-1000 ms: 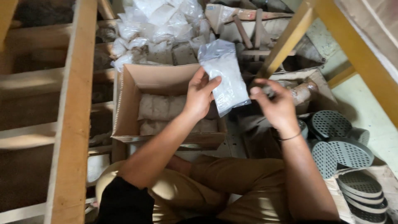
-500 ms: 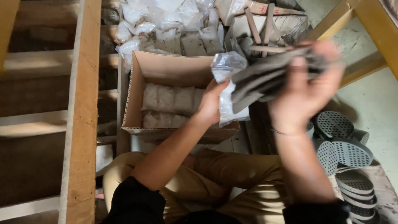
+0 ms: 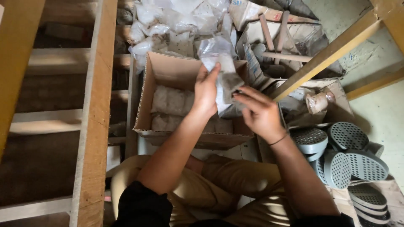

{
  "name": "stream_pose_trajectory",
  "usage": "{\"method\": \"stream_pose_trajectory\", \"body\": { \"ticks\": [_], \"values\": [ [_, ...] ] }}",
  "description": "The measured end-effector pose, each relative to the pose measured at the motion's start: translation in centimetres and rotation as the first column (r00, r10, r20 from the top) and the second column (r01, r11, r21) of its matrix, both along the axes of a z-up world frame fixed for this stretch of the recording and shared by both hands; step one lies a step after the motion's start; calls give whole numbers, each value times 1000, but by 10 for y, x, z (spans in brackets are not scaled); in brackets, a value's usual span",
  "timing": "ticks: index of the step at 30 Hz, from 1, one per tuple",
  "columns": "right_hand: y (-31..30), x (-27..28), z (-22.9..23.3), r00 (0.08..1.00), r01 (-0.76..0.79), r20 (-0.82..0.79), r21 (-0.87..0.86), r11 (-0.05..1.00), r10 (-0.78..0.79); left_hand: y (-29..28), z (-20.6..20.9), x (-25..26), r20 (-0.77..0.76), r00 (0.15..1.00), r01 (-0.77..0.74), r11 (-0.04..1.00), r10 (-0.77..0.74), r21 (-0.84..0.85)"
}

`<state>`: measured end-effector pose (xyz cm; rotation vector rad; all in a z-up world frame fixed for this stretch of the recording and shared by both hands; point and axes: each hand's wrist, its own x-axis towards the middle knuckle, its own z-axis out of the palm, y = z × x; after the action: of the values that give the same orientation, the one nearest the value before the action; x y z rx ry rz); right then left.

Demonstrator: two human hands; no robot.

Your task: Packing small plastic bags containing white granular material into a cardboard box and organizing them.

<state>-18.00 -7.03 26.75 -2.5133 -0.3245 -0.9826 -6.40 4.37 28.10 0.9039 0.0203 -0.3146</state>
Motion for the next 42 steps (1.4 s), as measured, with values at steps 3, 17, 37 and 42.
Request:
{"method": "stream_pose_trajectory", "body": {
  "ticks": [3, 17, 37, 42],
  "values": [
    [-26, -10, 22, 984, 113, -134, -41, 993, -118, 11, 1, 13, 29, 999, -42, 999, 43, -23],
    [34, -2, 1, 960, 51, 263, 173, 984, -96, -29, -42, -36, 435, 897, 112, 992, -77, -55],
    [-16, -9, 27, 935, 78, 349, -31, 996, -63, -17, -67, -38, 683, 600, 295, 909, -416, 294],
    [-50, -40, 50, 858, 484, 30, -380, 788, -513, -7, -23, -53, 707, 421, 327, 823, -568, 465]
  ]
}}
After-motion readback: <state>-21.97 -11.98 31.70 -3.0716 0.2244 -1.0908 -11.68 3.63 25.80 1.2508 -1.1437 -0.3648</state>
